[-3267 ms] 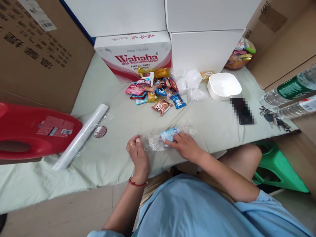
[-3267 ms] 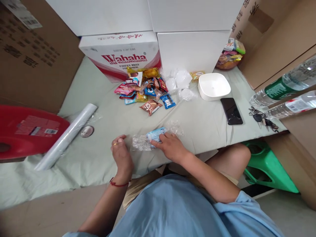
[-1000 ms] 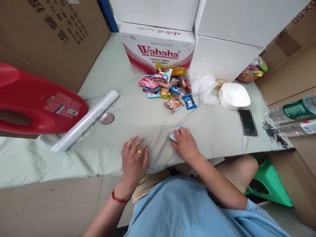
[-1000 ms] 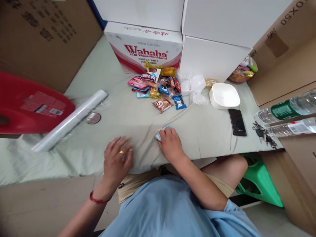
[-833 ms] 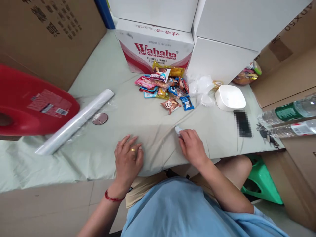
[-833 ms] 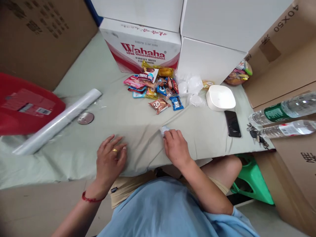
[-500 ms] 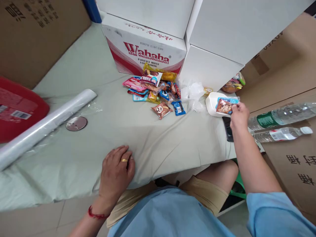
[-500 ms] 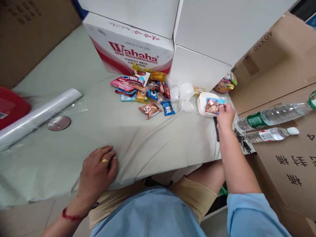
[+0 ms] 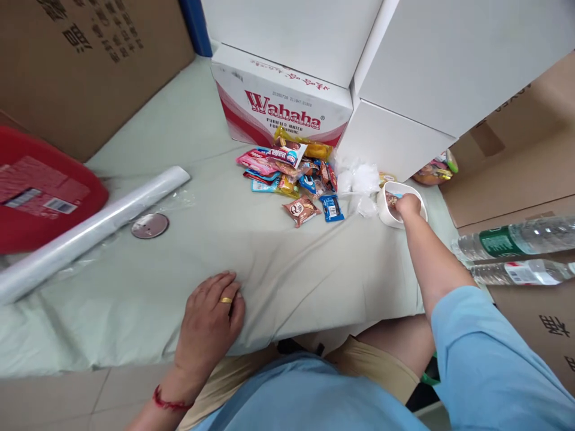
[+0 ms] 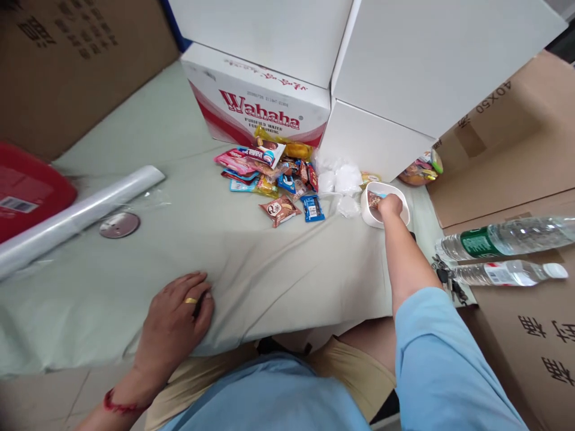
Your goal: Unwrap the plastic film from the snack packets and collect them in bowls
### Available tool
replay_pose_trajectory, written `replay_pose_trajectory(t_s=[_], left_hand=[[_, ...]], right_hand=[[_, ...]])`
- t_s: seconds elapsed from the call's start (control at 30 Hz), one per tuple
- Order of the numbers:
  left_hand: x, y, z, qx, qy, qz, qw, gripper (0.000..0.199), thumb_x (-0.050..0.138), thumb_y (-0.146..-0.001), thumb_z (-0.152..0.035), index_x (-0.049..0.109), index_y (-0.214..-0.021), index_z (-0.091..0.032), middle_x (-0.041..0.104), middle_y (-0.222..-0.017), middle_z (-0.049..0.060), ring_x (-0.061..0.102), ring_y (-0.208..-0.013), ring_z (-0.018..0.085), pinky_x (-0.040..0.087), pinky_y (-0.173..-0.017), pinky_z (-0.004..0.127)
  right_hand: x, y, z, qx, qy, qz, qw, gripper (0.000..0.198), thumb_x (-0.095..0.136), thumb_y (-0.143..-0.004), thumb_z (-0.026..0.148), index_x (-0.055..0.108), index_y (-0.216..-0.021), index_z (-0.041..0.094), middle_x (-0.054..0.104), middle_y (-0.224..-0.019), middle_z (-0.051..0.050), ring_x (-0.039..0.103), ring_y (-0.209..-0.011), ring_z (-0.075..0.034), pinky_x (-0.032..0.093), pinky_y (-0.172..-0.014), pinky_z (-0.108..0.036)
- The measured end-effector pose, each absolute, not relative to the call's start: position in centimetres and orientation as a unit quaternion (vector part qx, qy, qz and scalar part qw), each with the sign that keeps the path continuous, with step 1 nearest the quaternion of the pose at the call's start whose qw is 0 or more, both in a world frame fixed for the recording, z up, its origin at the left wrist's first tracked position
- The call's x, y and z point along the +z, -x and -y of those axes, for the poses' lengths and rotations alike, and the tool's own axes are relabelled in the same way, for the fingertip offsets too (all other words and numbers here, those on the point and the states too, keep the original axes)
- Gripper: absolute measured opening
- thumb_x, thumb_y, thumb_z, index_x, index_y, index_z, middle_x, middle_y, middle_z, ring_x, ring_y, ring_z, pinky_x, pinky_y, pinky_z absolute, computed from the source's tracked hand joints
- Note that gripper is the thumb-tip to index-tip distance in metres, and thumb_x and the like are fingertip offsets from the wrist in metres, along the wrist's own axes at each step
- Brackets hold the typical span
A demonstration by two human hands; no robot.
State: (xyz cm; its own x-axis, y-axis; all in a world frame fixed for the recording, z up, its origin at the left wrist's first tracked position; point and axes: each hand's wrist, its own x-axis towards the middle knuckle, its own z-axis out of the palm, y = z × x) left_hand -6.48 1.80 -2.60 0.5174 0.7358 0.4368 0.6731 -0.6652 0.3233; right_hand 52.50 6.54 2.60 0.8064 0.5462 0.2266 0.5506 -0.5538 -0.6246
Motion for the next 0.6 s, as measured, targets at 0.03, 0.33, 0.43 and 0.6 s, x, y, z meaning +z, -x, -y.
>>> replay_pose_trajectory(t_s=[0.03, 0.33, 0.43, 0.6], left_hand=[[-2.6, 6.5, -1.8, 0.278, -0.87, -0.404, 0.055, 0.017, 0.06, -0.093, -0.016, 0.068, -0.108, -0.016, 0.074, -0.12, 0.018, 0.067, -0.12, 0.036, 0.053, -0.106, 0.057], [-2.6, 6.3, -1.6, 0.275, -0.857, -0.427, 0.084, 0.017, 0.059, -0.093, -0.018, 0.07, -0.106, -0.017, 0.074, -0.121, 0.017, 0.067, -0.122, 0.037, 0.053, -0.106, 0.057], [-2.7, 6.2, -1.7, 0.273, -0.855, -0.431, 0.094, 0.018, 0.058, -0.093, -0.018, 0.071, -0.107, -0.018, 0.074, -0.122, 0.016, 0.066, -0.123, 0.036, 0.053, -0.106, 0.057], [-2.7, 6.6, -1.7, 0.322, -0.844, -0.414, 0.108, 0.015, 0.058, -0.095, -0.019, 0.071, -0.102, -0.02, 0.074, -0.12, 0.015, 0.067, -0.121, 0.035, 0.055, -0.104, 0.055]], right_hand=[[3.0, -52.3, -6.2, -0.022, 0.892, 0.299, 0.339, 0.009, 0.064, -0.087, 0.021, 0.068, -0.084, 0.013, 0.065, -0.097, -0.014, 0.064, -0.101, -0.028, 0.053, -0.096, -0.048], [6.8, -45.3, -3.5, -0.071, 0.823, 0.513, 0.233, 0.037, 0.041, -0.1, 0.024, 0.073, -0.118, 0.017, 0.075, -0.11, -0.012, 0.067, -0.104, -0.025, 0.05, -0.1, -0.037], [6.3, -42.5, -3.5, -0.013, 0.793, 0.602, 0.092, 0.042, 0.049, -0.093, 0.016, 0.071, -0.128, 0.018, 0.071, -0.13, -0.014, 0.065, -0.114, -0.028, 0.049, -0.101, -0.04], [5.4, -40.4, -3.5, 0.015, 0.834, 0.551, -0.007, 0.038, 0.046, -0.093, 0.013, 0.075, -0.118, 0.016, 0.07, -0.128, -0.022, 0.065, -0.106, -0.035, 0.05, -0.093, -0.049]])
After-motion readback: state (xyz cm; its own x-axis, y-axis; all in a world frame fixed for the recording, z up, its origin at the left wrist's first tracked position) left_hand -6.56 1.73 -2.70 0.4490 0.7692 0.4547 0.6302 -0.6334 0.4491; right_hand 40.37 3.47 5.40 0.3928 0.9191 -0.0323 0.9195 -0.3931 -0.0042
